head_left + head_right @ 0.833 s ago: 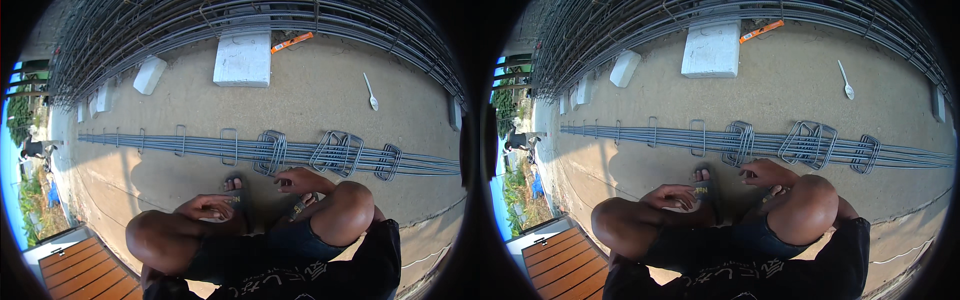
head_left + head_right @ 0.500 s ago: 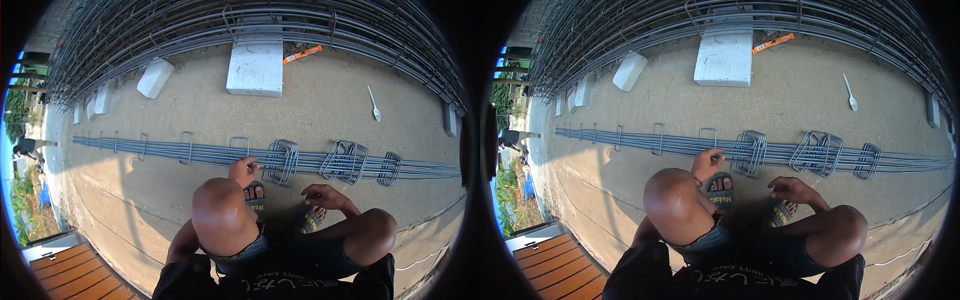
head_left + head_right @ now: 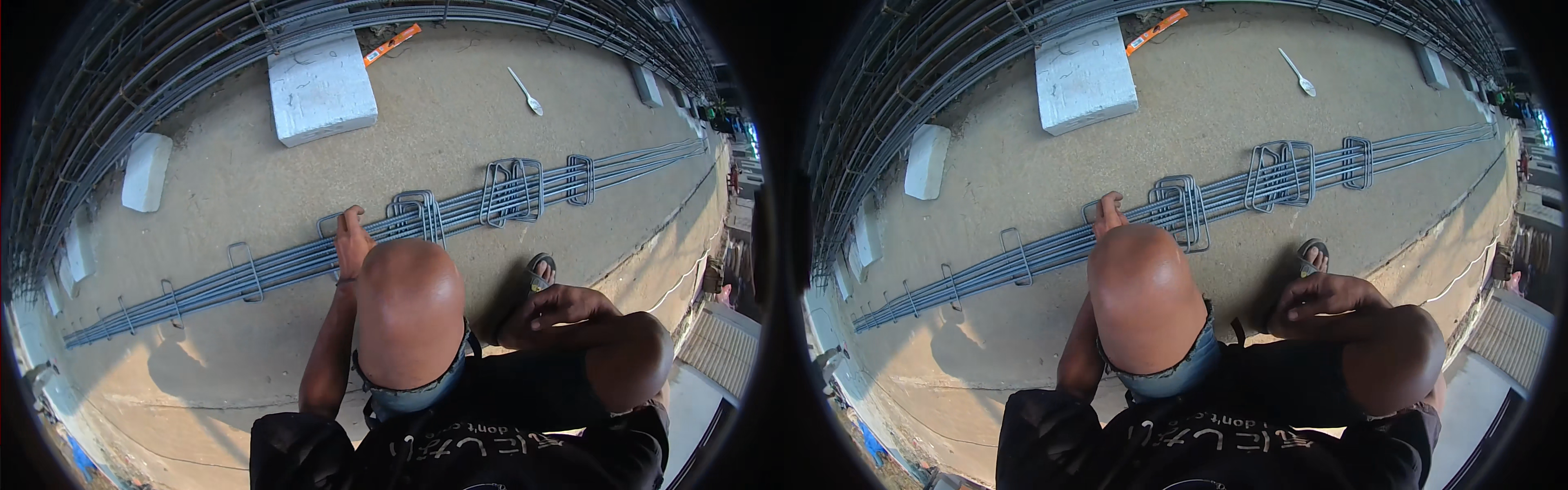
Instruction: The person is assembling steel reinforcement cages by sliding rectangular wire stirrups onto parallel rebar rods and spacing them out along the length of the rods.
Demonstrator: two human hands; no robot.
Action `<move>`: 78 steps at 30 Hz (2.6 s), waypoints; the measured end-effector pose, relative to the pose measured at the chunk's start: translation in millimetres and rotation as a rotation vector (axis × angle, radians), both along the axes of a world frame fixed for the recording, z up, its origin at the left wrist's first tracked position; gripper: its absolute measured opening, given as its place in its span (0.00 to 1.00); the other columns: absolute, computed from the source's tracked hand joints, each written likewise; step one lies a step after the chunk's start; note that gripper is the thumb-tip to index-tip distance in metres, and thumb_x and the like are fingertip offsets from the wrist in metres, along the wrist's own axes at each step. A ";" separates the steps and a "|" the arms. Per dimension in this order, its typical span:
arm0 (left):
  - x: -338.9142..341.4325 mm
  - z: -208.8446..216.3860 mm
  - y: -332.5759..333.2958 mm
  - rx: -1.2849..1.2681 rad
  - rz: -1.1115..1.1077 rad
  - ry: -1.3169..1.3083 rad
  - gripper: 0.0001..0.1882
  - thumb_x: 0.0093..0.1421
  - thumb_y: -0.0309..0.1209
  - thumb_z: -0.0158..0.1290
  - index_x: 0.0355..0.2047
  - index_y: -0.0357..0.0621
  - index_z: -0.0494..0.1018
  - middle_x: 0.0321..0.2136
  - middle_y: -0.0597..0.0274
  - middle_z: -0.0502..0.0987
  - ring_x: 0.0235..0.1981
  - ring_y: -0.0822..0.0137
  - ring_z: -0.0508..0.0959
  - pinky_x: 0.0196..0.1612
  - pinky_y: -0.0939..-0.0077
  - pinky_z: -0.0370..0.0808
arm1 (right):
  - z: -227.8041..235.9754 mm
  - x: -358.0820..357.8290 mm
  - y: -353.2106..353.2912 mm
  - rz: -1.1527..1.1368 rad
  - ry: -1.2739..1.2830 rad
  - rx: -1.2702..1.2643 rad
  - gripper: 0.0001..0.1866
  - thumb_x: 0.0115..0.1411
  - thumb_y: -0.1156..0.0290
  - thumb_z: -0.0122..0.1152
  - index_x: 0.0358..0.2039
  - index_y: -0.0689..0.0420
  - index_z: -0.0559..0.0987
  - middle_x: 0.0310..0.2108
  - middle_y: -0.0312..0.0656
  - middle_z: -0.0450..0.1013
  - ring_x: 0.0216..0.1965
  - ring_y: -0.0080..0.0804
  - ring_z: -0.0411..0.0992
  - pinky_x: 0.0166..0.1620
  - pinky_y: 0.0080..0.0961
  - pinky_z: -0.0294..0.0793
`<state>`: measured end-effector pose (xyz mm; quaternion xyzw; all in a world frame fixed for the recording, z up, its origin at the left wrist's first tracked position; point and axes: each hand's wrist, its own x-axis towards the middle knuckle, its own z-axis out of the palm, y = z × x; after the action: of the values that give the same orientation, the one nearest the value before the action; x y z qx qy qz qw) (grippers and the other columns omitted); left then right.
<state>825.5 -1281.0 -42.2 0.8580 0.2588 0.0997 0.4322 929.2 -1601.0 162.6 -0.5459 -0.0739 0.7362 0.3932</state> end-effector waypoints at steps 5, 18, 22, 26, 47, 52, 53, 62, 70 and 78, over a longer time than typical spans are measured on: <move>29.2 1.8 -4.1 0.034 0.090 0.070 0.17 0.50 0.24 0.54 0.42 0.45 0.68 0.26 0.55 0.72 0.22 0.60 0.73 0.27 0.66 0.70 | 84.3 31.7 -5.6 0.155 -0.273 0.152 0.12 0.58 0.70 0.56 0.41 0.61 0.75 0.35 0.42 0.75 0.39 0.29 0.73 0.44 0.25 0.70; 77.2 51.6 -29.4 -0.433 -0.192 0.224 0.12 0.59 0.27 0.52 0.43 0.38 0.71 0.26 0.65 0.75 0.23 0.78 0.70 0.24 0.86 0.67 | -137.5 191.0 -160.9 0.129 -1.286 -0.312 0.21 0.53 0.60 0.62 0.42 0.60 0.73 0.34 0.50 0.75 0.36 0.44 0.74 0.39 0.36 0.72; 67.4 53.8 -44.7 -0.416 -0.164 0.351 0.13 0.59 0.26 0.52 0.44 0.39 0.70 0.26 0.65 0.74 0.22 0.79 0.70 0.21 0.87 0.66 | -179.3 255.9 -260.9 -0.184 -1.503 -0.706 0.32 0.45 0.51 0.68 0.40 0.66 0.71 0.34 0.56 0.73 0.37 0.47 0.73 0.39 0.36 0.72; 62.9 65.8 -65.1 -0.473 -0.130 0.501 0.14 0.59 0.27 0.51 0.46 0.39 0.69 0.26 0.65 0.75 0.21 0.79 0.72 0.19 0.87 0.66 | -202.6 284.5 -286.3 -0.289 -1.069 -0.589 0.34 0.40 0.50 0.72 0.35 0.68 0.73 0.22 0.49 0.75 0.23 0.35 0.75 0.28 0.29 0.74; 106.3 55.2 -219.7 -0.047 -0.044 0.320 0.14 0.55 0.29 0.55 0.43 0.42 0.73 0.26 0.59 0.77 0.22 0.72 0.75 0.28 0.78 0.73 | -200.6 261.4 -265.1 -0.753 -0.532 -0.327 0.10 0.58 0.64 0.59 0.33 0.57 0.74 0.27 0.37 0.75 0.28 0.23 0.73 0.32 0.24 0.74; 151.5 55.6 -224.2 -0.257 -0.284 0.189 0.14 0.54 0.31 0.56 0.41 0.43 0.74 0.28 0.56 0.79 0.25 0.68 0.78 0.28 0.74 0.74 | -199.3 249.6 -258.0 -0.753 -0.667 -0.292 0.11 0.61 0.64 0.55 0.35 0.60 0.75 0.26 0.36 0.75 0.25 0.21 0.73 0.29 0.19 0.72; 162.9 57.5 -227.7 -0.258 -0.330 0.176 0.14 0.54 0.31 0.56 0.41 0.43 0.74 0.28 0.56 0.79 0.25 0.68 0.78 0.28 0.74 0.74 | -200.2 249.2 -255.7 -0.767 -0.663 -0.256 0.12 0.61 0.64 0.54 0.35 0.60 0.75 0.26 0.36 0.75 0.25 0.22 0.73 0.29 0.20 0.72; 251.4 94.7 -183.0 -0.442 -0.431 -0.051 0.11 0.56 0.28 0.53 0.39 0.36 0.75 0.26 0.61 0.77 0.25 0.75 0.75 0.30 0.81 0.72 | -188.1 247.7 -236.3 -0.841 -0.542 -0.420 0.15 0.64 0.64 0.48 0.41 0.63 0.74 0.30 0.41 0.76 0.29 0.30 0.76 0.33 0.29 0.77; 307.5 155.1 -171.2 0.015 -0.499 -0.123 0.12 0.55 0.28 0.53 0.39 0.38 0.75 0.24 0.55 0.77 0.23 0.70 0.77 0.30 0.77 0.73 | -170.6 270.0 -255.2 -0.657 -0.472 -0.361 0.18 0.63 0.63 0.50 0.43 0.66 0.74 0.36 0.45 0.75 0.35 0.36 0.76 0.41 0.33 0.77; 328.4 128.0 -287.3 0.313 -1.162 0.195 0.15 0.53 0.29 0.52 0.41 0.38 0.74 0.29 0.48 0.78 0.30 0.56 0.78 0.37 0.68 0.74 | -206.7 280.4 -302.8 -0.927 -0.442 -0.383 0.10 0.61 0.68 0.55 0.32 0.63 0.77 0.28 0.40 0.75 0.27 0.28 0.75 0.31 0.27 0.77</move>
<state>1153.9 -1568.3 85.8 0.9174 -0.2310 -0.1947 0.2590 1209.6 -1903.8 -44.1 -0.7248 0.2291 0.3539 0.5450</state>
